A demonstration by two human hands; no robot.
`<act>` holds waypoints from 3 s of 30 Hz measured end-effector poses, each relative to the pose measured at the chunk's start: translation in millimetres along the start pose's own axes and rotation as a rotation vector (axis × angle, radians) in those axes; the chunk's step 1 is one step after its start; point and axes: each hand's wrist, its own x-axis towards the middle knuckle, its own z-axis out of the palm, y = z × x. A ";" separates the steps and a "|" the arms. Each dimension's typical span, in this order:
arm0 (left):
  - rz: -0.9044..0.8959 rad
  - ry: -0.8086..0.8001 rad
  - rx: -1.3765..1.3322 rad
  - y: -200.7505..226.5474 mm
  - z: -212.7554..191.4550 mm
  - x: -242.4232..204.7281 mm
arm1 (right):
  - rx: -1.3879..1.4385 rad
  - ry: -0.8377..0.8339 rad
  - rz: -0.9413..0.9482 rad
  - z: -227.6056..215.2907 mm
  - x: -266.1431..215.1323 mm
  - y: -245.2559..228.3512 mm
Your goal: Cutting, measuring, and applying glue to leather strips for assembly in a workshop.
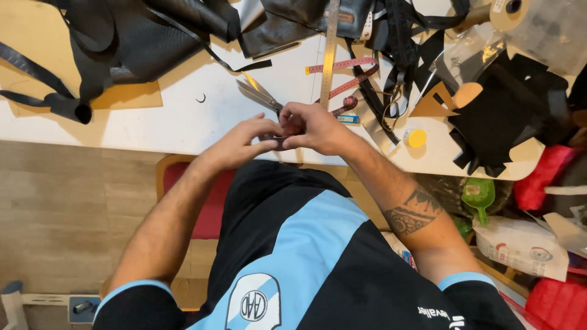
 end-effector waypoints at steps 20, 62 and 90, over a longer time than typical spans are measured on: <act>-0.550 -0.204 -0.629 -32.5 3.9 5.5 | -0.323 0.186 -0.077 -16.6 -6.6 16.6; -0.352 0.092 -0.142 60.6 -41.0 18.5 | 0.141 -0.118 0.000 0.1 -91.5 58.2; -0.323 0.095 -0.293 47.6 0.3 16.9 | -0.081 0.294 -0.264 39.1 -68.6 60.2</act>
